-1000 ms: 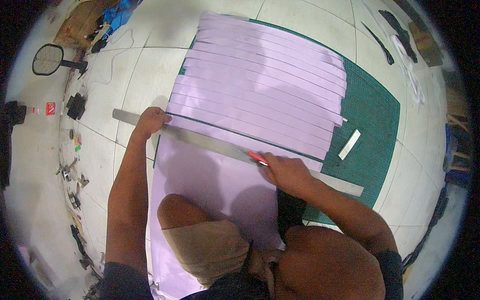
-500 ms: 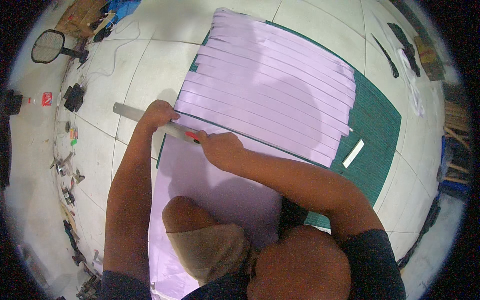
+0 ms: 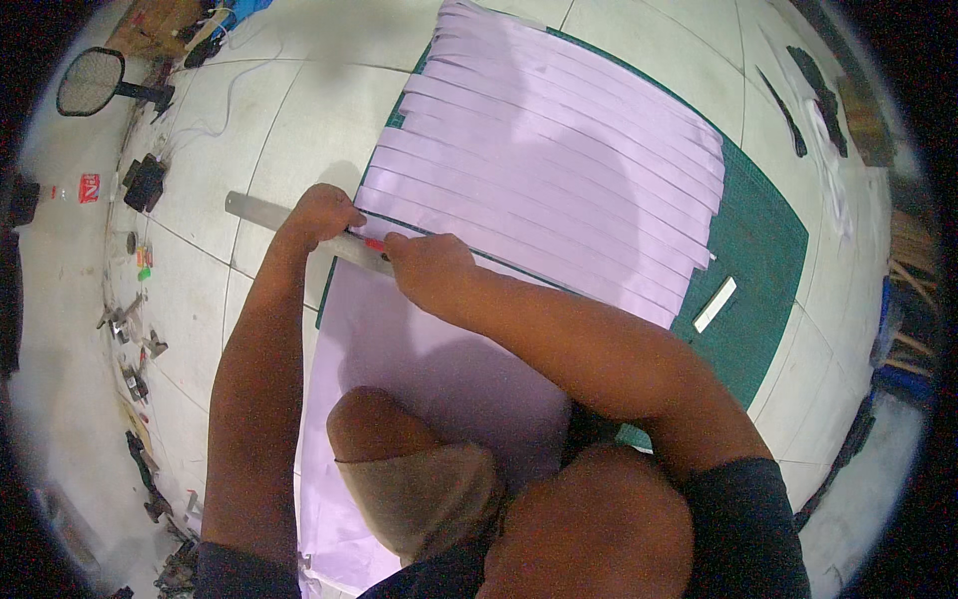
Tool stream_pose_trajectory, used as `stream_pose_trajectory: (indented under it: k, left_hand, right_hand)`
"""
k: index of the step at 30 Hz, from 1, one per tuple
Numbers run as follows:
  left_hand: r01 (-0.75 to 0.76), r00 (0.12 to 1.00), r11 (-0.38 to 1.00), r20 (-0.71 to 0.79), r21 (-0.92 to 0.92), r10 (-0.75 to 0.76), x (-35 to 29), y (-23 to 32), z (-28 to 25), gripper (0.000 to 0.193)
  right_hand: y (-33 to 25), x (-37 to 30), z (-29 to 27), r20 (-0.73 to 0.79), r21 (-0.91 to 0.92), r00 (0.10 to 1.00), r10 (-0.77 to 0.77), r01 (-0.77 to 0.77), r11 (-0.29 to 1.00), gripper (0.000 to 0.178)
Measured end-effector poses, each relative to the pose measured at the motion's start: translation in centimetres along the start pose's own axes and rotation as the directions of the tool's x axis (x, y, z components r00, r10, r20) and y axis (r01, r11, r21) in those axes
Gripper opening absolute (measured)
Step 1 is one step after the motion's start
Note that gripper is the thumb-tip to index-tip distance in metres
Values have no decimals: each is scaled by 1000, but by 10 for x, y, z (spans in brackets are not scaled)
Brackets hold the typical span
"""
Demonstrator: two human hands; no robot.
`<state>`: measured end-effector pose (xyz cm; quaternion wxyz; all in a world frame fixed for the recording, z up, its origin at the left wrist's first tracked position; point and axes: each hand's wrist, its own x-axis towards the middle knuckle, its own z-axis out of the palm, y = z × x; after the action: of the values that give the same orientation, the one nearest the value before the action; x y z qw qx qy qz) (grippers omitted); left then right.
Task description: The person cuts a purple fabric sheet into strips using a utility knife and a long metal ruler on a green cutting mat.
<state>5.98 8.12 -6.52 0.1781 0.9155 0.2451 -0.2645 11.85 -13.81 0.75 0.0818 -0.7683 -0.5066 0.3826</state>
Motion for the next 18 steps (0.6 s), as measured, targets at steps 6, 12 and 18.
stream_pose_trajectory:
  k: [6, 12, 18]
  left_hand:
    - [61, 995, 944, -58, -325, -84, -24, 4, -22, 28]
    - [10, 975, 935, -203, -355, -87, -19, -2, 0, 28]
    - [9, 934, 952, -337, -307, -117, -26, -16, 13, 31]
  right_hand:
    - [30, -56, -1, 40, -14, 997, 63, -63, 998, 27]
    - [83, -149, 9, 23, -78, 986, 165, -162, 984, 30]
    - [125, -234, 9, 209, -251, 884, 418, -365, 897, 25]
